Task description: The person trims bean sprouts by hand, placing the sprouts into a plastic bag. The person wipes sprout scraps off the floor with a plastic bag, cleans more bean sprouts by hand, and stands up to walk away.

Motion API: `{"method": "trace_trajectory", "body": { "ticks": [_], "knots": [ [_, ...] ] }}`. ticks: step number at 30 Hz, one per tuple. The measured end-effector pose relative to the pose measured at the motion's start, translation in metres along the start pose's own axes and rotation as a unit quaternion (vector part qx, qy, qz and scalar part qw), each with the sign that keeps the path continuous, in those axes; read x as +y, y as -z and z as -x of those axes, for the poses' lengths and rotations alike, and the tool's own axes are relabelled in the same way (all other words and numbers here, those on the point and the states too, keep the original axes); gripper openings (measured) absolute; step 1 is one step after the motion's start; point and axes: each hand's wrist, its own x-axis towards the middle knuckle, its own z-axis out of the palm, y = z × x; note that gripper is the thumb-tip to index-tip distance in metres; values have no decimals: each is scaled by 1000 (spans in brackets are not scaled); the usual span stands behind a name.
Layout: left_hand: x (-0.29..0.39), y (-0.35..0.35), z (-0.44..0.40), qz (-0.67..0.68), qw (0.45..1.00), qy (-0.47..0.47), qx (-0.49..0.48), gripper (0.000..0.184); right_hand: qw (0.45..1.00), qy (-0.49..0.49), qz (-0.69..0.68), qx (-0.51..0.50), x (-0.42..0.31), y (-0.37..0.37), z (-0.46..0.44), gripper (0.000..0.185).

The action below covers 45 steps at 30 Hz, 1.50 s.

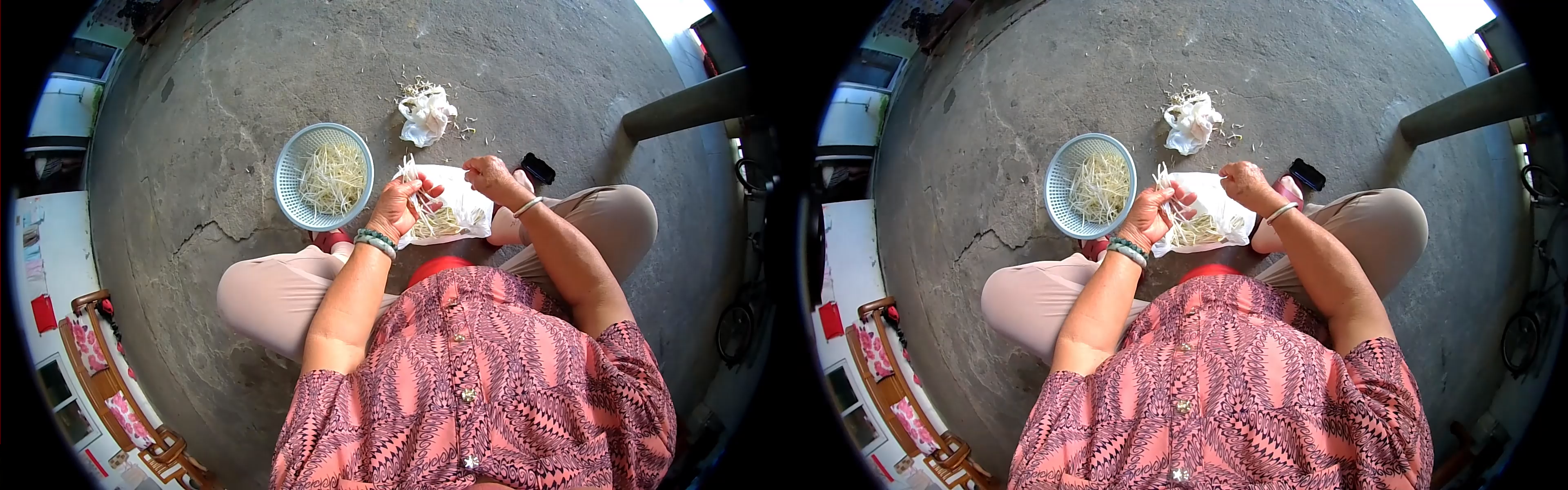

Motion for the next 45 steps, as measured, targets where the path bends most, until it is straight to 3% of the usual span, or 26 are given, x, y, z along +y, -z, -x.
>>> {"method": "trace_trajectory", "body": {
  "ticks": [6,12,15,18,25,27,29,35,38,39,40,41,45],
  "knots": [
    [0,1,-3,-31,999,0,-19,27,999,32,-17,-15,-4,-8,2,25],
    [4,-4,-1,19,997,53,-58,38,979,-50,-186,-64,-21,-5,9,25],
    [6,-5,-1,30,996,62,-63,42,978,-43,-191,-67,-26,-5,11,24],
    [3,1,-4,45,996,58,-48,43,986,-26,-150,-68,-36,-1,13,21],
    [-3,22,-16,71,996,25,-44,36,991,122,-48,33,-70,-16,28,24],
    [-4,24,-20,121,990,30,-65,32,995,95,-8,2,-78,-21,30,31],
    [-10,24,-23,99,995,12,-22,32,997,52,39,-32,-80,-26,31,36],
    [-8,-3,-10,72,997,3,-15,30,998,49,47,11,-79,-28,32,36],
    [-10,-4,-9,43,999,1,-8,26,990,123,12,66,-79,-38,29,32],
    [-14,1,-10,29,1000,-4,-7,26,994,86,51,35,-85,-40,28,27],
    [-17,-2,-15,15,1000,-9,-16,26,991,97,60,68,-82,-50,26,21],
    [-17,-10,-11,10,1000,-4,5,27,981,161,43,95,-66,-62,21,14],
    [-26,0,-21,8,1000,20,-11,32,985,126,94,71,-67,-57,18,10]
  ]
}}
